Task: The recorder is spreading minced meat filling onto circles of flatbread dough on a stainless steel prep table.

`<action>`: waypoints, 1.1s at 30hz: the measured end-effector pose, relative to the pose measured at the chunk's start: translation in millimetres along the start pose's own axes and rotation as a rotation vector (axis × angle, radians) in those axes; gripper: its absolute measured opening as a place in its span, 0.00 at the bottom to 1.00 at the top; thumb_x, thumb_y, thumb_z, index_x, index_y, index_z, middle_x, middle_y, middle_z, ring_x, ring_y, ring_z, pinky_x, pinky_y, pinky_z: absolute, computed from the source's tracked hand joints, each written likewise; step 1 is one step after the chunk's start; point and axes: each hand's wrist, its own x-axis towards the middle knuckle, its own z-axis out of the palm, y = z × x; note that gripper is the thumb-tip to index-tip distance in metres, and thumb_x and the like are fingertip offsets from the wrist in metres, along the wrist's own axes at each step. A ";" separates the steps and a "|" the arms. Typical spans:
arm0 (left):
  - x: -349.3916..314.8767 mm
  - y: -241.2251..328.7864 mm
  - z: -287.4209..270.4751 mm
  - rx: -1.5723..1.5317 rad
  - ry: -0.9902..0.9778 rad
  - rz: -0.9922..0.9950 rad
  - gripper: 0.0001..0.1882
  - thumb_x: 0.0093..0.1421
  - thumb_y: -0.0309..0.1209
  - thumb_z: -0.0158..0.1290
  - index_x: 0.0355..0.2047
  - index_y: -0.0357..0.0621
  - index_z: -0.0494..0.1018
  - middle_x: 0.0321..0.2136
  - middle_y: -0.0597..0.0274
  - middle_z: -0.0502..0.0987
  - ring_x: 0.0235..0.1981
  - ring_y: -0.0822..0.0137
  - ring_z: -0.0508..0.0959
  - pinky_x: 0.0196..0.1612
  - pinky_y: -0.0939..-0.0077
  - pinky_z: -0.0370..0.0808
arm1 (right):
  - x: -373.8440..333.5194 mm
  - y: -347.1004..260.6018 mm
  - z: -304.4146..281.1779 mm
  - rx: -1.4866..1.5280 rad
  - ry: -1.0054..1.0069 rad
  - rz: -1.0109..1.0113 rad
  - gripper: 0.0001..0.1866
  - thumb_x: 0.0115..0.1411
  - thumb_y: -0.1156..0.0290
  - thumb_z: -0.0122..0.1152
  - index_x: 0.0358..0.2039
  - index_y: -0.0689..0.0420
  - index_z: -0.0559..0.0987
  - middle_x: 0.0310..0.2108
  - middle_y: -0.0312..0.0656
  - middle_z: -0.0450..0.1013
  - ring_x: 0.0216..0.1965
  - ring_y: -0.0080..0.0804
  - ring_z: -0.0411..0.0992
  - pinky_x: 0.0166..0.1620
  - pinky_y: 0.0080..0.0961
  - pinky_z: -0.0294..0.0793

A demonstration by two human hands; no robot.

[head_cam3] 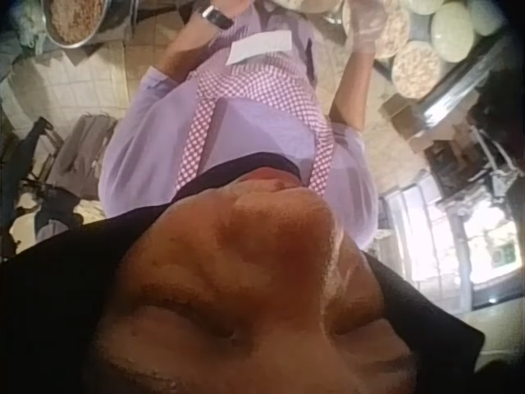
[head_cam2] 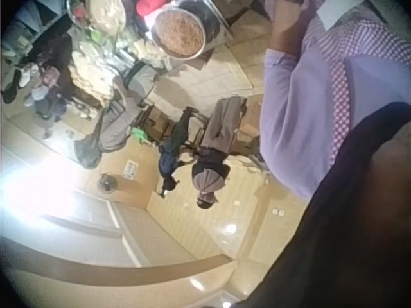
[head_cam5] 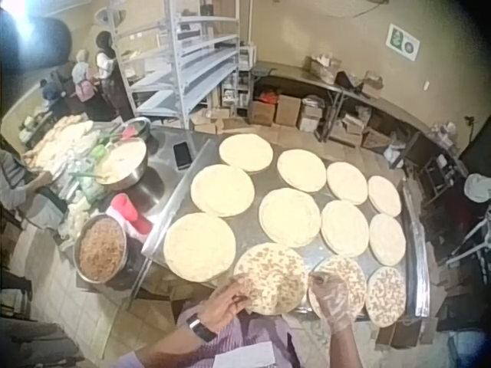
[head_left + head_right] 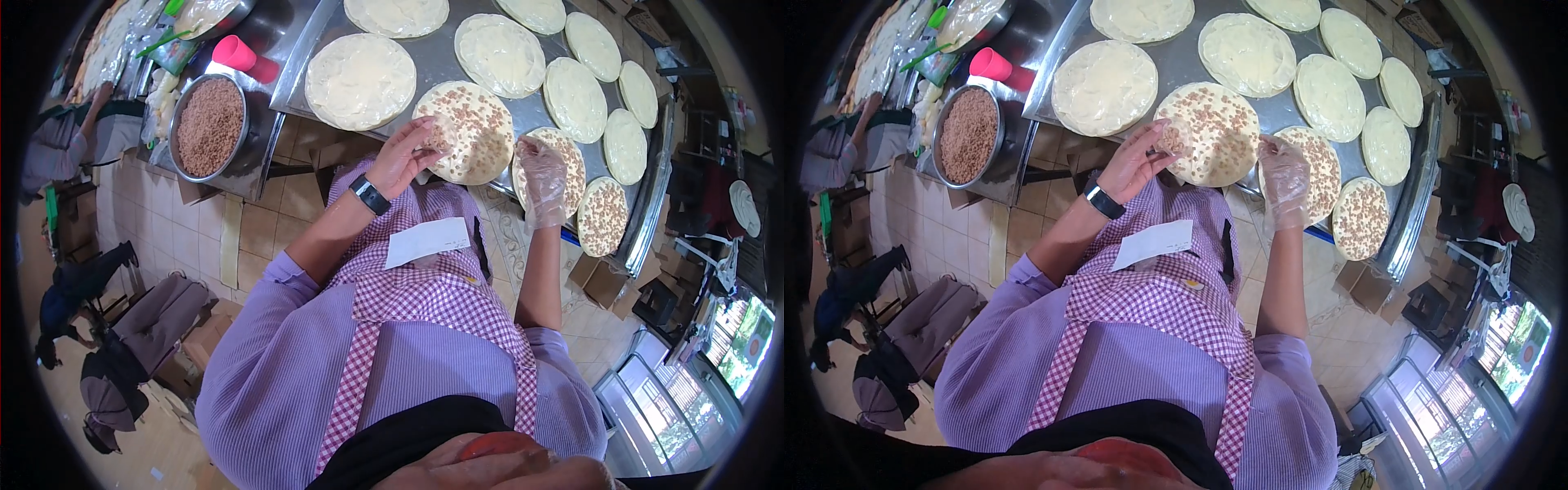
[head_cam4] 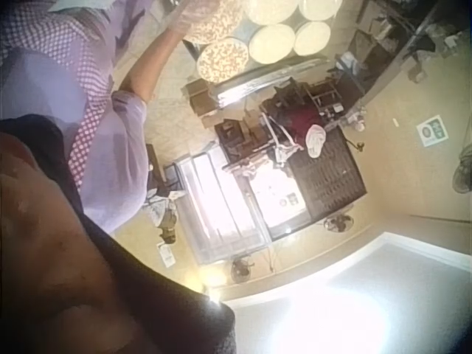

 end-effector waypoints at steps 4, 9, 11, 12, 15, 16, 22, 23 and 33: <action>7.2 -15.5 3.5 0.019 -0.052 -0.031 0.16 0.62 0.33 0.46 0.48 0.41 0.65 0.44 0.62 0.70 0.43 0.69 0.73 0.48 0.72 0.72 | -13.1 -14.6 16.9 0.655 -0.084 0.187 0.11 0.56 0.72 0.56 0.39 0.60 0.77 0.30 0.45 0.76 0.32 0.24 0.74 0.35 0.18 0.73; 11.3 -25.9 9.5 0.001 -0.091 -0.098 0.16 0.61 0.33 0.46 0.48 0.42 0.65 0.41 0.64 0.72 0.41 0.70 0.73 0.46 0.73 0.73 | -32.8 -55.6 13.3 0.090 -0.040 -0.545 0.10 0.53 0.76 0.54 0.37 0.55 0.78 0.35 0.40 0.76 0.31 0.32 0.74 0.38 0.25 0.75; 8.5 -27.0 9.7 0.012 -0.111 -0.106 0.16 0.61 0.33 0.46 0.48 0.42 0.66 0.40 0.64 0.72 0.41 0.70 0.74 0.46 0.73 0.73 | -32.3 -46.3 22.8 -0.178 -0.093 -0.633 0.12 0.52 0.77 0.53 0.38 0.55 0.77 0.33 0.42 0.75 0.32 0.35 0.73 0.38 0.27 0.74; 8.2 -26.6 10.1 0.019 -0.130 -0.108 0.15 0.61 0.33 0.46 0.48 0.42 0.66 0.39 0.64 0.72 0.40 0.70 0.74 0.45 0.73 0.73 | -31.5 -47.8 24.7 -0.451 -0.151 -0.720 0.13 0.51 0.77 0.53 0.39 0.55 0.76 0.32 0.43 0.74 0.34 0.38 0.72 0.37 0.29 0.73; 10.3 -28.4 4.0 0.013 -0.109 -0.159 0.15 0.62 0.33 0.46 0.47 0.42 0.67 0.39 0.64 0.72 0.40 0.70 0.74 0.45 0.72 0.74 | -31.3 -55.7 22.1 -0.424 -0.235 -0.691 0.11 0.50 0.78 0.51 0.36 0.58 0.73 0.29 0.45 0.72 0.32 0.41 0.72 0.37 0.33 0.72; 10.6 -28.9 2.9 0.014 -0.109 -0.160 0.15 0.62 0.33 0.46 0.47 0.42 0.67 0.39 0.64 0.72 0.40 0.70 0.74 0.45 0.72 0.74 | -29.2 -56.1 22.7 -0.347 -0.232 -0.708 0.09 0.50 0.78 0.51 0.34 0.58 0.73 0.28 0.45 0.72 0.31 0.40 0.72 0.37 0.32 0.72; 9.7 -29.1 8.5 -0.024 -0.056 -0.212 0.14 0.62 0.32 0.45 0.46 0.41 0.67 0.39 0.62 0.72 0.40 0.67 0.74 0.46 0.68 0.74 | -6.0 -70.5 9.0 -0.465 -0.494 -0.661 0.08 0.50 0.78 0.51 0.32 0.61 0.72 0.26 0.48 0.71 0.30 0.42 0.72 0.33 0.31 0.72; 10.2 -29.9 8.4 -0.033 -0.055 -0.217 0.14 0.62 0.32 0.44 0.47 0.41 0.66 0.40 0.61 0.71 0.41 0.67 0.74 0.46 0.67 0.74 | -3.3 -70.8 11.3 -0.464 -0.496 -0.661 0.08 0.50 0.78 0.51 0.32 0.61 0.72 0.26 0.48 0.71 0.30 0.42 0.72 0.33 0.31 0.72; 17.5 -24.4 7.8 -0.043 -0.077 -0.170 0.18 0.62 0.35 0.44 0.50 0.40 0.62 0.45 0.60 0.68 0.46 0.67 0.71 0.50 0.67 0.72 | 3.2 -41.1 21.3 0.038 -0.326 -0.345 0.11 0.49 0.70 0.58 0.30 0.64 0.76 0.24 0.47 0.72 0.24 0.32 0.71 0.31 0.27 0.70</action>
